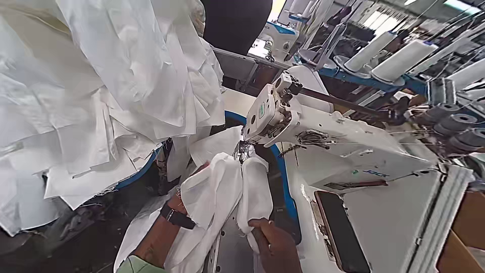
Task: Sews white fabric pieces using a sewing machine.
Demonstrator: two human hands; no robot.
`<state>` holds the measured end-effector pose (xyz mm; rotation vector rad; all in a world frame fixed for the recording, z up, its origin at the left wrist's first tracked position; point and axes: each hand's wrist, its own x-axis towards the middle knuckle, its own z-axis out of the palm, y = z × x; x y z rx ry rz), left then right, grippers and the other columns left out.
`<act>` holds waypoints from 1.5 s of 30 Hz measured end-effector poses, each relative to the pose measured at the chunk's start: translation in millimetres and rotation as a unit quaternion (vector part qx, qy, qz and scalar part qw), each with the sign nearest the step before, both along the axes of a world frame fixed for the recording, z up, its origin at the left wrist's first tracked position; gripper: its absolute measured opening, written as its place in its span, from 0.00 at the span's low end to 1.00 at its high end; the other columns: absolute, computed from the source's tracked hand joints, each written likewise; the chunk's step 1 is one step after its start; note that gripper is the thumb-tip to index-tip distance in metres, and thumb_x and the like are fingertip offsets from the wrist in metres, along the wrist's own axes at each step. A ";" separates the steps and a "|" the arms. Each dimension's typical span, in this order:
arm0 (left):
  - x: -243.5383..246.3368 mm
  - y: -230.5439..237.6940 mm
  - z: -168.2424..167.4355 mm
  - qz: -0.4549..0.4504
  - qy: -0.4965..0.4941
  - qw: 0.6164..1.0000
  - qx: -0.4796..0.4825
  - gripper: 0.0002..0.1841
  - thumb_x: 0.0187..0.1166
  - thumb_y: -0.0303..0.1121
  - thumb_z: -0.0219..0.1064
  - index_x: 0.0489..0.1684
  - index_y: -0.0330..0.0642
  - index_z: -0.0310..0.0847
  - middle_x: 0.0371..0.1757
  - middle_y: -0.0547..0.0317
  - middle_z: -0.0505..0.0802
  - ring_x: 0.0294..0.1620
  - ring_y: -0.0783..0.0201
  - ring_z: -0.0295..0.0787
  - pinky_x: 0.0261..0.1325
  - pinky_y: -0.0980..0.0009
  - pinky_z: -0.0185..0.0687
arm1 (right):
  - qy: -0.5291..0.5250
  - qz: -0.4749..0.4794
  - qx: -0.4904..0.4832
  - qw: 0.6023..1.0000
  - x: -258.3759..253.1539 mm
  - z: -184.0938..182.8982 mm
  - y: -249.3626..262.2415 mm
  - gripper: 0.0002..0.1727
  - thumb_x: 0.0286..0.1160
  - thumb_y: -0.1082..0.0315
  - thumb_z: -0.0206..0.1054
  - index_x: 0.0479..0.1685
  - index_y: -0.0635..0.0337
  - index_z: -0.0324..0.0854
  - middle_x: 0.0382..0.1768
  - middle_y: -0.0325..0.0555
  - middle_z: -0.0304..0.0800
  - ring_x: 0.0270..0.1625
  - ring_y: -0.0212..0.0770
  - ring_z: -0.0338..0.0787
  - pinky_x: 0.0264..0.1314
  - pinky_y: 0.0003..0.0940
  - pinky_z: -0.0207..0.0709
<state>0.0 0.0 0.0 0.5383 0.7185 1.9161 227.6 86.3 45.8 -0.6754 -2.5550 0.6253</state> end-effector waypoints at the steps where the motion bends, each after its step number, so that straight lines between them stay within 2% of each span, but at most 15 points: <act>1: -11.2 -6.7 14.0 -0.080 0.133 0.987 -0.047 0.20 0.90 0.32 0.44 0.31 0.53 0.82 0.30 0.81 0.90 0.36 0.88 0.85 0.44 0.86 0.81 | 0.015 -0.026 0.001 1.000 8.3 1.2 11.4 0.11 0.71 0.77 0.61 0.38 0.68 0.92 0.29 0.54 0.93 0.29 0.47 0.92 0.34 0.42 0.84; 3: -35.9 -13.2 43.7 -0.199 0.270 0.942 0.005 0.19 0.87 0.34 0.52 0.23 0.57 0.84 0.25 0.85 0.88 0.30 0.91 0.83 0.36 0.88 0.77 | 0.048 -0.090 0.002 0.995 17.4 4.9 39.9 0.15 0.76 0.74 0.56 0.40 0.68 0.90 0.27 0.48 0.90 0.29 0.35 0.87 0.36 0.31 0.79; 6: -45.4 -15.1 37.3 -0.087 0.056 0.988 0.117 0.17 0.86 0.52 0.60 0.54 0.54 0.91 0.51 0.67 0.96 0.55 0.75 0.92 0.61 0.73 0.88 | 0.102 -0.118 -0.043 0.987 17.1 11.4 57.1 0.15 0.81 0.66 0.57 0.43 0.66 0.88 0.24 0.33 0.84 0.26 0.13 0.77 0.33 0.09 0.70; 10: -16.6 30.7 -12.4 -0.078 0.018 0.996 0.032 0.56 0.75 0.80 0.34 0.89 0.37 0.52 0.62 0.51 0.93 0.60 0.59 0.93 0.61 0.62 0.88 | 0.024 -0.036 -0.019 0.999 1.8 1.4 21.1 0.20 0.67 0.60 0.74 0.51 0.68 0.89 0.21 0.42 0.84 0.20 0.38 0.80 0.23 0.36 0.76; 13: 0.3 39.5 -8.2 -0.041 0.088 0.992 -0.077 0.25 0.87 0.48 0.54 0.65 0.35 0.80 0.47 0.60 0.97 0.47 0.68 0.95 0.52 0.69 0.91 | 0.011 -0.004 -0.007 1.000 -4.2 -8.6 3.5 0.08 0.65 0.73 0.69 0.36 0.64 0.93 0.28 0.49 0.93 0.28 0.43 0.92 0.30 0.37 0.84; 15: -2.8 46.3 15.5 0.003 0.224 0.958 -0.178 0.08 0.77 0.26 0.69 0.50 0.35 0.83 0.38 0.63 0.95 0.39 0.74 0.93 0.49 0.73 0.91 | 0.044 -0.029 -0.065 0.996 3.0 -6.2 19.3 0.11 0.73 0.74 0.62 0.37 0.64 0.92 0.29 0.44 0.93 0.32 0.31 0.90 0.38 0.25 0.83; 17: -19.4 58.9 24.5 0.040 0.395 0.885 -0.245 0.11 0.77 0.27 0.71 0.52 0.31 0.84 0.41 0.53 0.93 0.43 0.67 0.92 0.54 0.66 0.88 | 0.034 -0.133 -0.016 0.990 7.9 8.3 59.7 0.14 0.81 0.75 0.56 0.45 0.68 0.90 0.32 0.49 0.93 0.35 0.37 0.91 0.43 0.35 0.84; 19: -23.3 62.1 36.6 0.033 0.530 0.801 -0.276 0.16 0.86 0.29 0.58 0.63 0.25 0.82 0.53 0.34 0.91 0.59 0.44 0.89 0.67 0.44 0.77 | -0.001 -0.264 0.085 0.961 10.5 23.8 102.5 0.17 0.87 0.73 0.55 0.63 0.76 0.81 0.34 0.70 0.90 0.36 0.67 0.91 0.42 0.67 0.79; 21: -9.0 54.2 54.2 0.004 0.633 0.730 -0.259 0.19 0.88 0.26 0.52 0.70 0.29 0.81 0.57 0.29 0.90 0.63 0.33 0.87 0.66 0.35 0.75 | 0.001 -0.247 0.147 0.958 -4.7 41.7 110.9 0.27 0.84 0.65 0.63 0.77 0.73 0.72 0.34 0.68 0.87 0.32 0.67 0.87 0.36 0.67 0.76; 26: 57.9 -10.7 26.6 0.100 0.714 0.633 -0.280 0.32 0.62 0.16 0.70 0.73 0.44 0.85 0.31 0.45 0.92 0.26 0.41 0.91 0.26 0.45 0.82 | -0.036 0.143 0.284 0.947 -88.7 4.6 78.9 0.14 0.60 0.77 0.70 0.44 0.59 0.94 0.28 0.61 0.89 0.20 0.58 0.89 0.15 0.49 0.76; 30: 67.6 -78.1 33.3 -0.047 0.639 0.742 -0.197 0.10 0.73 0.27 0.70 0.47 0.31 0.89 0.21 0.42 0.89 0.21 0.41 0.89 0.26 0.42 0.80 | -0.007 0.097 0.241 0.966 -82.2 -14.3 100.4 0.12 0.56 0.79 0.66 0.36 0.65 0.93 0.27 0.60 0.91 0.25 0.59 0.92 0.20 0.52 0.78; 32: 74.7 -62.4 43.9 -0.055 0.621 0.766 -0.157 0.18 0.81 0.43 0.67 0.37 0.33 0.89 0.21 0.46 0.88 0.23 0.47 0.89 0.28 0.47 0.81 | -0.002 0.111 0.187 0.976 -74.8 -21.7 87.7 0.13 0.56 0.80 0.63 0.38 0.69 0.90 0.30 0.59 0.93 0.27 0.58 0.94 0.22 0.52 0.81; 37: 56.2 48.5 -2.5 0.168 0.564 0.771 -0.245 0.21 0.77 0.29 0.69 0.65 0.24 0.78 0.59 0.31 0.90 0.51 0.39 0.94 0.53 0.45 0.88 | 0.002 0.070 0.090 0.993 -61.0 2.0 102.8 0.25 0.65 0.77 0.64 0.66 0.72 0.82 0.40 0.54 0.94 0.37 0.52 0.93 0.38 0.48 0.86; 42: 62.4 65.8 -1.9 0.140 0.551 0.759 -0.316 0.32 0.86 0.36 0.59 0.89 0.31 0.60 0.50 0.33 0.93 0.41 0.36 0.93 0.45 0.40 0.83 | -0.039 -0.037 0.098 0.994 -37.1 8.1 106.8 0.11 0.73 0.79 0.62 0.45 0.71 0.90 0.36 0.61 0.95 0.38 0.59 0.96 0.41 0.58 0.84; 45: 44.9 88.2 -3.4 0.212 0.520 0.774 -0.293 0.43 0.76 0.42 0.74 0.86 0.24 0.59 0.70 0.25 0.84 0.55 0.38 0.92 0.60 0.46 0.85 | 0.006 -0.012 0.165 0.986 -55.7 10.2 91.3 0.14 0.79 0.70 0.60 0.37 0.68 0.91 0.23 0.52 0.91 0.25 0.48 0.92 0.27 0.43 0.83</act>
